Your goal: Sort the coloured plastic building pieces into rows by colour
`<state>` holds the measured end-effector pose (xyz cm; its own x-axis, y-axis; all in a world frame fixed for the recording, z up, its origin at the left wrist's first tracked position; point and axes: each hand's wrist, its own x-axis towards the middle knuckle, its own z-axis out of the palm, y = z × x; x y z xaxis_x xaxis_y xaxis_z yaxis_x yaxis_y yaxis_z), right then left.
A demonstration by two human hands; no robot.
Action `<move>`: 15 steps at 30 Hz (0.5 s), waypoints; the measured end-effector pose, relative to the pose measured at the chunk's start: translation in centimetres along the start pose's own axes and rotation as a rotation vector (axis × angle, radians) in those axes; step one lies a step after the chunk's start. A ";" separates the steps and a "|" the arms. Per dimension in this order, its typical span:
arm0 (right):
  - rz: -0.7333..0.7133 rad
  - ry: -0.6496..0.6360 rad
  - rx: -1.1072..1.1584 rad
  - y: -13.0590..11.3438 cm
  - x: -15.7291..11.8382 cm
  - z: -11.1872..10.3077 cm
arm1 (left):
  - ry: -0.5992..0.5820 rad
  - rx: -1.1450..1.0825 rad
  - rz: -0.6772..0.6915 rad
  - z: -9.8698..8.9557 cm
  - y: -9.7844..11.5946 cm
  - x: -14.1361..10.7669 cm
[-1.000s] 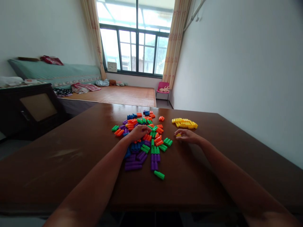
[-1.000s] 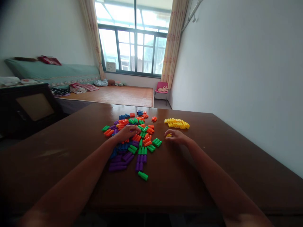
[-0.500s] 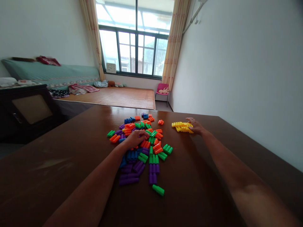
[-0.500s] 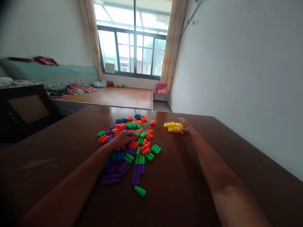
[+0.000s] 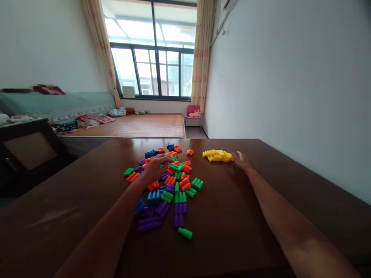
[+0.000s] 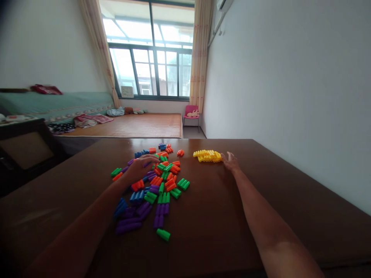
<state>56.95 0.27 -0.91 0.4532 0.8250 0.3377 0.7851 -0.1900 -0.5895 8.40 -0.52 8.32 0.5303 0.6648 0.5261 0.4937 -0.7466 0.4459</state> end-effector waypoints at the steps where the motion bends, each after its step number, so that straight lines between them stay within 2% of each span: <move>1: -0.008 -0.005 0.003 0.2 -0.2 0.1 | -0.012 0.059 0.002 -0.2 0.0 0.4; 4: -0.060 0.006 0.004 0.6 -1.0 0.4 | -0.170 0.240 -0.061 0.2 0.0 1.5; 6: -0.101 0.013 -0.009 0.6 -1.4 0.6 | -0.255 0.297 -0.093 1.6 0.5 2.4; 10: -0.177 -0.010 -0.079 0.3 -1.7 1.1 | -0.337 0.205 -0.066 6.4 3.0 5.7; 15: -0.282 -0.110 -0.182 -0.5 -0.3 1.8 | -0.470 0.246 -0.232 13.5 5.3 11.5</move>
<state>55.65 1.05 -2.05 0.1670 0.9091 0.3816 0.9398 -0.0298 -0.3403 26.40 3.50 6.96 0.6102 0.7916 0.0312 0.7497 -0.5897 0.3003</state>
